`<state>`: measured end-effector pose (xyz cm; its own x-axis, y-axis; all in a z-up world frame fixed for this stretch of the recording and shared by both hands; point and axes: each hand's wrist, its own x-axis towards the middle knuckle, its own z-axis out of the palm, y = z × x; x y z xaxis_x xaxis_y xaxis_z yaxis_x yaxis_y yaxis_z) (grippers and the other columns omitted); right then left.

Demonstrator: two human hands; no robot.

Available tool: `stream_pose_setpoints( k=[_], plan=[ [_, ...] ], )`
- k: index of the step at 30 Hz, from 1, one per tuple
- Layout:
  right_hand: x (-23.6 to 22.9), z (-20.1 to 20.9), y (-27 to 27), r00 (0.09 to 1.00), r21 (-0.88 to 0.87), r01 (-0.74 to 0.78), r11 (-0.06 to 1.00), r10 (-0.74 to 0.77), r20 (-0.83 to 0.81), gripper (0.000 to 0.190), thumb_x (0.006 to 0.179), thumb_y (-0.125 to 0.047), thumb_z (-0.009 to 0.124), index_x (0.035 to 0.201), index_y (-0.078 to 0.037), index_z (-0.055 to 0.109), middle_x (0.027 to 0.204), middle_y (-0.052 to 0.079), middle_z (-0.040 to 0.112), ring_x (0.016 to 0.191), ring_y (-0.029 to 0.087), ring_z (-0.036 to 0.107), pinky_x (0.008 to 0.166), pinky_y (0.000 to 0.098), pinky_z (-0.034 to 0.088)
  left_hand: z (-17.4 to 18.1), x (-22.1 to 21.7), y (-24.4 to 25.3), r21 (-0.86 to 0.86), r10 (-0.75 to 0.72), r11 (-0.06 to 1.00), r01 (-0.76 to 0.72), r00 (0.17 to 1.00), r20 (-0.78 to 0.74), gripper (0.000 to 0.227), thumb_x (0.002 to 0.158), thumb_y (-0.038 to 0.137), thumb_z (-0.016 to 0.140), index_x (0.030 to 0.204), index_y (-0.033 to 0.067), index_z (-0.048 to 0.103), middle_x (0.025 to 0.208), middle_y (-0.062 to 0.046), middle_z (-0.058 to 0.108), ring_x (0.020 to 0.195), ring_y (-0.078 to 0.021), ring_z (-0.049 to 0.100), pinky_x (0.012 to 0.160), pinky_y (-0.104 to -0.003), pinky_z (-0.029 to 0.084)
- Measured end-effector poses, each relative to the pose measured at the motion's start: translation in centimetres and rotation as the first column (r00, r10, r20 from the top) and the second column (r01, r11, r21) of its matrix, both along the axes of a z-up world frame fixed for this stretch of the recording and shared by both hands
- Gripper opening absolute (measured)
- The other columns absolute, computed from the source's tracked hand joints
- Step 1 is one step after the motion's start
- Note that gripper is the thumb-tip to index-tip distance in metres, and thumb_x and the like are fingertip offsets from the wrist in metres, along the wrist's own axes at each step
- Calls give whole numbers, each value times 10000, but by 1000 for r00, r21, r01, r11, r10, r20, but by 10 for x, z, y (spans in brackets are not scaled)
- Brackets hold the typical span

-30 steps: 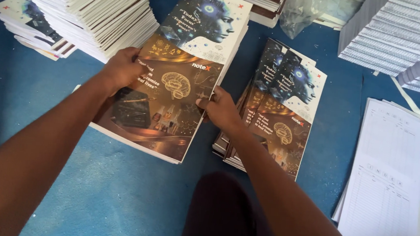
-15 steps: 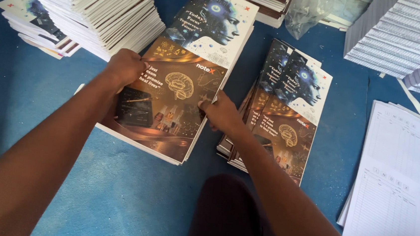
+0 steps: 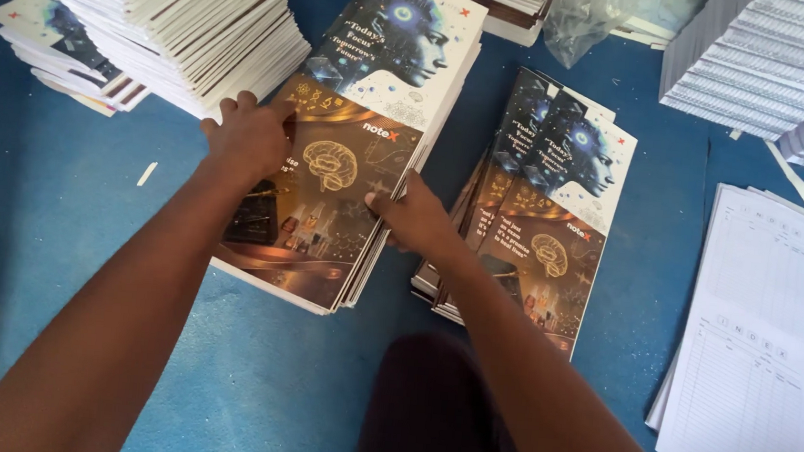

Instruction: The person inserts loose index sheets into the front of notebook covers, then places the assembled notebooks onto a growing stack. The person repeats this process multiple times, handling index sheets and notebook covers by hand.

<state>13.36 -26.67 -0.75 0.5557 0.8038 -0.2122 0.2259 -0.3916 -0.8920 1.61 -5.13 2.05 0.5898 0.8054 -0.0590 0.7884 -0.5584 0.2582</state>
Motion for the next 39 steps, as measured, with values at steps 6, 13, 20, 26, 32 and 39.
stream_pose_setpoints(
  k=[6, 13, 20, 26, 32, 39],
  plan=[
    [29, -4, -56, 992, 126, 59, 990, -44, -119, 1059, 901, -550, 639, 1583, -2, 42, 838, 111, 708, 606, 167, 686, 537, 296, 564, -9, 6, -9, 268, -157, 957, 109, 974, 163, 434, 889, 241, 675, 1306, 124, 657, 1386, -222, 473, 1350, -421, 367, 1048, -639, 314],
    [81, -16, -168, 986, 181, 165, 970, -159, -47, 798, 969, -399, 607, 1599, -65, 250, 850, 91, 689, 657, 151, 653, 555, 296, 561, 5, 48, -82, 493, -514, 840, 228, 627, 586, 300, 936, 23, 657, 1227, 68, 711, 1167, -181, 666, 1150, -393, 581, 987, -485, 463],
    [104, -45, -306, 937, 70, 327, 943, -333, 106, 704, 946, -378, 621, 1529, -66, 379, 1156, 119, 673, 890, 200, 703, 665, 338, 571, 22, 131, -218, 318, -429, 824, 468, 148, 891, 246, 976, -20, 542, 1160, 38, 696, 995, -147, 737, 918, -261, 736, 835, -359, 568],
    [107, -79, -438, 795, -201, 516, 832, -379, 473, 664, 930, -422, 662, 1456, -52, 498, 1416, 216, 518, 1071, 284, 690, 927, 410, 554, -30, 162, -341, -211, -22, 651, 729, 296, 955, 271, 937, 49, 540, 1128, 17, 729, 838, -48, 711, 741, -108, 660, 684, -262, 526],
    [112, -124, -534, 609, -312, 662, 682, -247, 754, 739, 894, -506, 684, 1416, -10, 516, 1469, 261, 481, 1207, 417, 593, 1036, 472, 506, -104, 180, -433, -397, -24, 562, 726, 494, 869, 336, 940, 207, 657, 1223, 32, 700, 939, -112, 727, 841, -174, 666, 738, -302, 523],
    [109, -158, -567, 703, -620, 697, 360, -513, 492, 939, 882, -669, 637, 1464, 50, 472, 1486, 319, 486, 1366, 472, 517, 1121, 568, 469, -175, 175, -508, -120, -494, 442, 889, 354, 794, 433, 980, 209, 582, 1397, 96, 597, 1421, -181, 621, 1395, -379, 510, 1154, -496, 391]
  ],
)
